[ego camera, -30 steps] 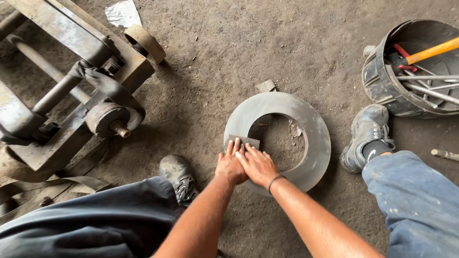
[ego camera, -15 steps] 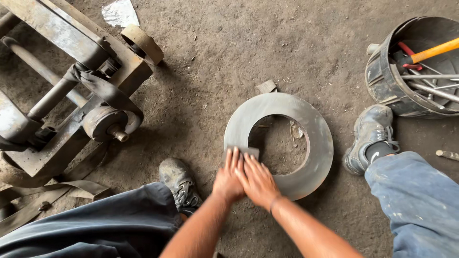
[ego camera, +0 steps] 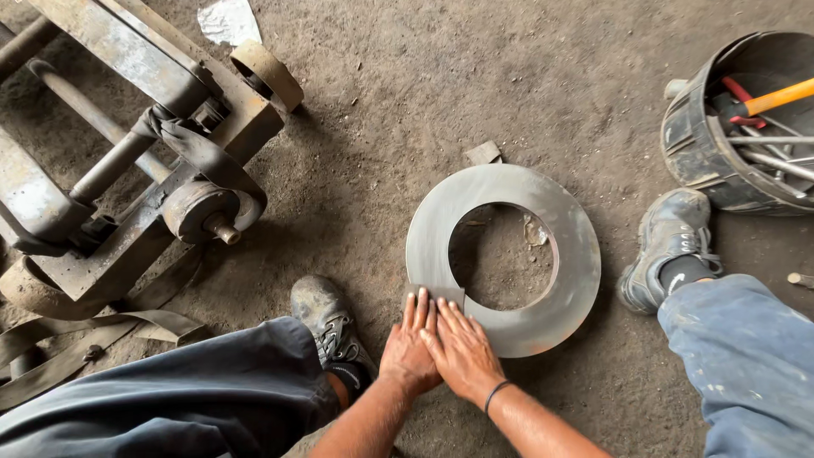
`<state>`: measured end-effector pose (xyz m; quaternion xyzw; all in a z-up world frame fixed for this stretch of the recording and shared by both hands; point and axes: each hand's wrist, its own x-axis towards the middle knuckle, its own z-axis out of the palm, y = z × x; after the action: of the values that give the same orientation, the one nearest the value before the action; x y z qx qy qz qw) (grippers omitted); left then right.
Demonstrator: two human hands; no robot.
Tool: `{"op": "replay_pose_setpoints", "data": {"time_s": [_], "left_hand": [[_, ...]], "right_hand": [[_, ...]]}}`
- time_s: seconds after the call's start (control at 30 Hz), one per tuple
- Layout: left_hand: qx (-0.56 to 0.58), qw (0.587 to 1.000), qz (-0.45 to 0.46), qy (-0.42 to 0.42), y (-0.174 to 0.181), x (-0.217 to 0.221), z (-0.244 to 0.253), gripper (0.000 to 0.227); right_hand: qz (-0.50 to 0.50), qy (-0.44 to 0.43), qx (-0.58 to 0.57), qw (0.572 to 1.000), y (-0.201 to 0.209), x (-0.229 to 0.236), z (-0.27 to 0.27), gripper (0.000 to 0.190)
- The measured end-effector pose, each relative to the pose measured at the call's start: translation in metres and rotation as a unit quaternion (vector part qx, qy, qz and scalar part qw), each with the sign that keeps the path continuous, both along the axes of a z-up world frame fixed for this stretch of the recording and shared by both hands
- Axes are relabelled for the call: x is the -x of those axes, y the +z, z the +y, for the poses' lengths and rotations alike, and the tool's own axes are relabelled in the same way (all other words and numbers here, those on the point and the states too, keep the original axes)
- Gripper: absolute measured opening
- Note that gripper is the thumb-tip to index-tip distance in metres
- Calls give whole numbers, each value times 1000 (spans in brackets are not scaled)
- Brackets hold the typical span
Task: The person sands a circular metal ring by hand using a small piece of abrasive material, rotating the ring on the floor to reach different sections.
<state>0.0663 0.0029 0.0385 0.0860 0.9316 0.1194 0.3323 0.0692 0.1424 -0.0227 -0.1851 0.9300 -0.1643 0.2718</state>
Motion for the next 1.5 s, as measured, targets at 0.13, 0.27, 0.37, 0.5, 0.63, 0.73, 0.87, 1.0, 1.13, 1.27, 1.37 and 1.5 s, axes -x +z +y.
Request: {"op": "replay_pose_setpoints", "data": {"time_s": [0.13,0.27,0.37,0.5,0.63,0.73,0.87,1.0,1.13,1.27,1.37,1.5], "left_hand": [[55,998,29,-24,11,33,-3,84],[81,996,-10,-27,10,95,-15,81],[66,997,-28,-6,1,109,-19,78],[117,989,45,-76,-3,60,-4,81],[72,996,-10,-55,3,-2,12,85],[41,998,2,-53,8,5,8,86],[78,993,3,-86,6,52,-4,86],[60,996,2,-62,-7,115,-9,79],[88,993,31,-73,-12,99,-7,80],[70,997,-11,-44,-4,15,5,86],[30,999,28,-5,3,-1,7,84],[32,998,42,-37,2,36,-3,84]], "right_hand": [[51,26,51,997,-2,38,-8,74],[-12,-26,60,998,-3,105,-24,75],[-47,-40,66,996,-3,122,-30,74],[-41,-30,36,998,9,70,-15,75],[-16,-2,-1,1000,20,-2,5,77],[-13,-21,12,1000,19,-2,4,76],[63,-34,76,994,15,44,-7,76],[-6,-59,46,997,4,118,-16,74],[-40,-65,28,997,0,107,-17,74],[96,43,5,994,12,16,-2,71],[50,-22,18,998,18,-3,-3,76],[52,-26,38,998,16,32,-9,74]]}}
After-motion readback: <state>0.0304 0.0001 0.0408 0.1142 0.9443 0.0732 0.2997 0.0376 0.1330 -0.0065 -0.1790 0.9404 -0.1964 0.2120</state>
